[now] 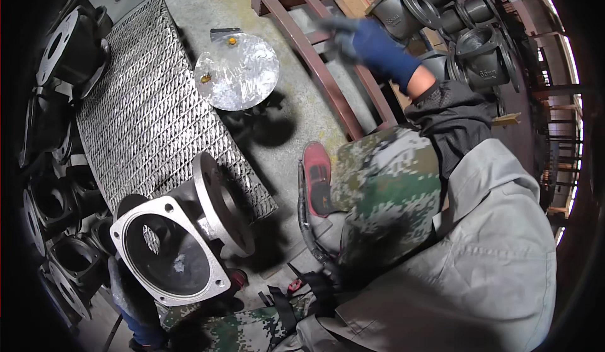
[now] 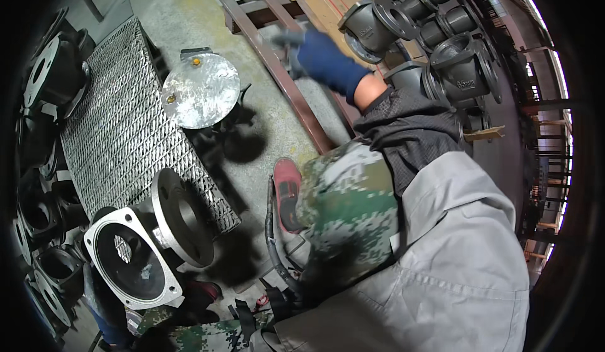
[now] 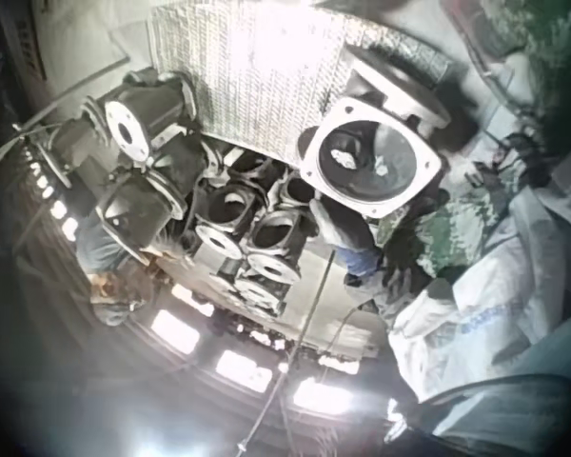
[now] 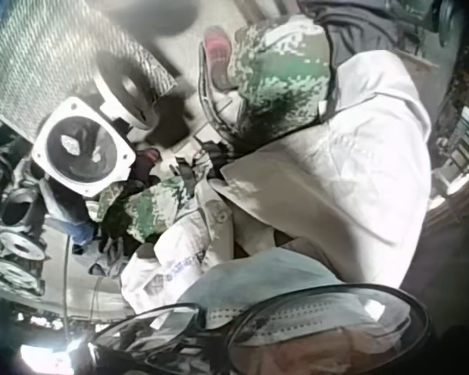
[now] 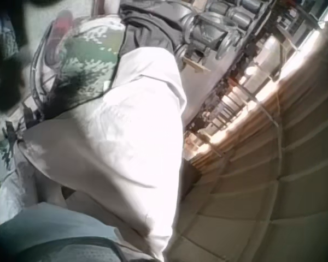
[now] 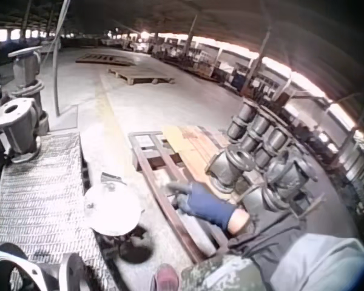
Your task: Grinding the internal and external surfaces of metal flange castings using a hand-held pneumatic or electric grinder.
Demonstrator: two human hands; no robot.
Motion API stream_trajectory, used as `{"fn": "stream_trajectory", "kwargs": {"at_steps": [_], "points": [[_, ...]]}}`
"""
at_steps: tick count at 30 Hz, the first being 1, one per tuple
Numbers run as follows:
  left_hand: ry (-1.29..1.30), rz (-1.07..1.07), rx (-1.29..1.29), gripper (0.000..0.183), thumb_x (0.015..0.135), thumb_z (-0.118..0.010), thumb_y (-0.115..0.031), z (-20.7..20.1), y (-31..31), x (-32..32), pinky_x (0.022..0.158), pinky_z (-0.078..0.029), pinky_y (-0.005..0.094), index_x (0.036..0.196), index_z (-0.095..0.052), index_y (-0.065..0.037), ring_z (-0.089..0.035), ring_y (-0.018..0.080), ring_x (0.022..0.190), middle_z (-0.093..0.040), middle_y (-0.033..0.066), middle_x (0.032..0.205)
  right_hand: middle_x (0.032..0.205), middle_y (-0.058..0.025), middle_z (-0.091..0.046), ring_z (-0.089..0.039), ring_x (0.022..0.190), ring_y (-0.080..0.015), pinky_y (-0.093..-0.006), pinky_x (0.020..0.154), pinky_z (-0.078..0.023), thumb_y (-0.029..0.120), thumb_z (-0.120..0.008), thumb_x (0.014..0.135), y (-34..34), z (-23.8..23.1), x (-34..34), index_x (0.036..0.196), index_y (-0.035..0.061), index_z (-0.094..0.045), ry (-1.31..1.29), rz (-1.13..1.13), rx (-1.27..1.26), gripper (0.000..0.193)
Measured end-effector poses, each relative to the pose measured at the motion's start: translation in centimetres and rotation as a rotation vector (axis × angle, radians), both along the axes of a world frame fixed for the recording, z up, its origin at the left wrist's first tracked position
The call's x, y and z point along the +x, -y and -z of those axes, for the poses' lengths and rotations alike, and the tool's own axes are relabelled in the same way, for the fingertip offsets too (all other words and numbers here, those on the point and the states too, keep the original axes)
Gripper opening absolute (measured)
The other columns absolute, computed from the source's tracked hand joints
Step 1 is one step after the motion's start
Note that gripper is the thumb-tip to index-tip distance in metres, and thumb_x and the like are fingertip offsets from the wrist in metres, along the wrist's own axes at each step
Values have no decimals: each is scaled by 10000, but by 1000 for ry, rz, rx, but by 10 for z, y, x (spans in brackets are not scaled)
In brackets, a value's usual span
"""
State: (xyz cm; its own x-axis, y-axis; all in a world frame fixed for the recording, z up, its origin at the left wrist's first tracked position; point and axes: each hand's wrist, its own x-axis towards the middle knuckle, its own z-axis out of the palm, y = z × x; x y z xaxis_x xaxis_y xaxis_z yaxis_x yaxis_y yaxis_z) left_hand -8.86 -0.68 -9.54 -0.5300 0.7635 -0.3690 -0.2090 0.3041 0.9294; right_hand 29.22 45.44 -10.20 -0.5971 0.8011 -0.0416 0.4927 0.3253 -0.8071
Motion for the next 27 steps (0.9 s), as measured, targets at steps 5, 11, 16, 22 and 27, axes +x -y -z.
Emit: {"fn": "stream_trajectory", "kwargs": {"at_steps": [5,11,16,22,27], "points": [[187,5,74,465,1019,-363,-225,-17,-30,12,1025,-407,361,1364,-367,87,-520,251,1191,-519,203,1319,943,-157,-698,-675,841,-291,-375,795,-519,159,-614,790,74,171,68,1112,130,-687,451,-63,-232,332],[220,-71,56,563,1017,-325,-366,-23,-37,-2,1042,-367,396,1404,-348,42,-497,267,1212,-518,187,1310,983,-157,-664,-649,857,-362,-455,747,-511,117,-532,813,111,263,48,1253,122,-579,591,256,172,442],[366,-108,84,589,1022,-286,-411,-22,-18,-40,1078,-323,433,1414,-329,27,-472,291,1229,-490,188,1327,792,-170,-626,-638,689,-361,-495,591,-490,108,-483,836,173,259,85,1438,96,-347,867,31,32,618],[206,-66,163,554,1013,-324,-371,-27,-49,-20,1117,-288,428,1417,-346,7,-422,282,1297,-409,187,1431,671,-128,-583,-604,563,-279,-402,500,-467,71,-481,823,282,293,163,1483,60,-265,549,-37,-182,695],[243,-418,125,573,971,-447,-398,-32,-62,-20,1031,-369,406,1350,-417,31,-527,290,1148,-577,195,1212,723,-203,-612,-599,642,-374,-476,596,-472,55,-473,850,121,271,72,1489,52,-199,874,27,249,695]]}}
